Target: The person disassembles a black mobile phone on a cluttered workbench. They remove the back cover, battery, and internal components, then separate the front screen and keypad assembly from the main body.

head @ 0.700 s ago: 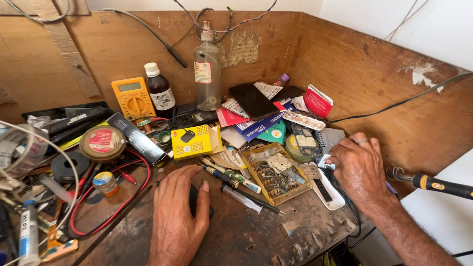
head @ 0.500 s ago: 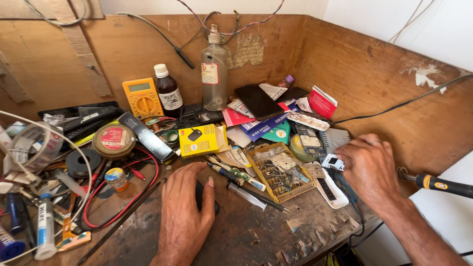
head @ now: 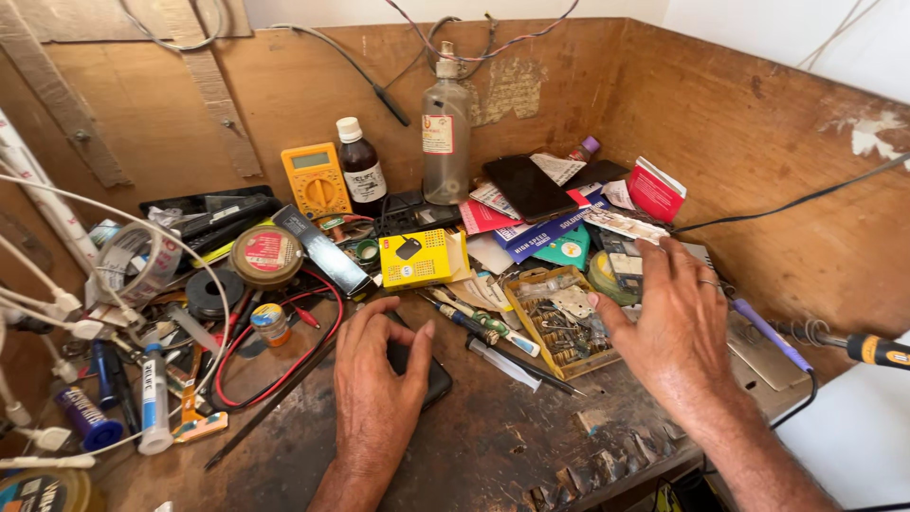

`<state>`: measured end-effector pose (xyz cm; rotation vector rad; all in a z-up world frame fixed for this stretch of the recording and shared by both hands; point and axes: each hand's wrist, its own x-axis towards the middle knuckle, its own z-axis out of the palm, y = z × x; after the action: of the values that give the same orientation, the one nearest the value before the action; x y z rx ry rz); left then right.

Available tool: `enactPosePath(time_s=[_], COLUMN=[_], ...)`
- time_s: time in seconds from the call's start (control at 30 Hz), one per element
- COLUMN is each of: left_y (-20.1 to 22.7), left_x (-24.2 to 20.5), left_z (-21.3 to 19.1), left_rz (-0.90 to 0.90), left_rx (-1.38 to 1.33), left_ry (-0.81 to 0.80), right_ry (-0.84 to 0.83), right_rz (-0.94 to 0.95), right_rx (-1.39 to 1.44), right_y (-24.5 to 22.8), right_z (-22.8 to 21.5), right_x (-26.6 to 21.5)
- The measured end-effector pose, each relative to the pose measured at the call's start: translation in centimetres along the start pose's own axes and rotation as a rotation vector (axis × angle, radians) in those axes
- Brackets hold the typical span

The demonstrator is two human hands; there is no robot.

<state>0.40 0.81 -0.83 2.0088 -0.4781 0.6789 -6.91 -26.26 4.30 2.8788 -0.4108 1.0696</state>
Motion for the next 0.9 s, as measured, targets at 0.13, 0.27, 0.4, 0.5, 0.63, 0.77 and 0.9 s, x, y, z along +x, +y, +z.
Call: enactPosePath(time_s=[0.13, 0.27, 0.4, 0.5, 0.63, 0.77, 0.9], left_y=[0.0, 0.0, -1.1, -3.0, -5.6, -6.3, -6.0], left_x=[0.1, 0.1, 0.4, 0.7, 0.8, -0.1, 0.2], left_z=[-0.2, -0.4, -0.9, -1.9, -2.1, -1.6, -1.6], left_rz=[0.164, 0.066, -0.312, -0.427, -0.52, -0.53, -0.523], left_rx=[-0.057, -0.164, -0.429, -0.492, -0.574, -0.564, -0.701], left_ry=[0.048, 0.064, 0.134, 0.149, 0.093, 0.088, 0.033], right_ry=[-0.027, -0.179, -0.234, -0.296, -0.409, -0.244, -0.476], right_rz=[-0.04, -0.053, -0.189, -0.198, -0.127, -0.02, 0.435], right_rx=[0.333, 0.639, 0.715, 0.617, 0.479, 0.616, 0.997], right_y=[-2.0, -7.7, -13.2, -15.8, -17.6, -17.3, -16.3], right_z=[0.0, 0.3, 0.1, 0.4, 1.5, 2.2, 3.1], right_x=[-0.5, -2.5, -4.7, -5.0, -4.8, -4.6, -4.4])
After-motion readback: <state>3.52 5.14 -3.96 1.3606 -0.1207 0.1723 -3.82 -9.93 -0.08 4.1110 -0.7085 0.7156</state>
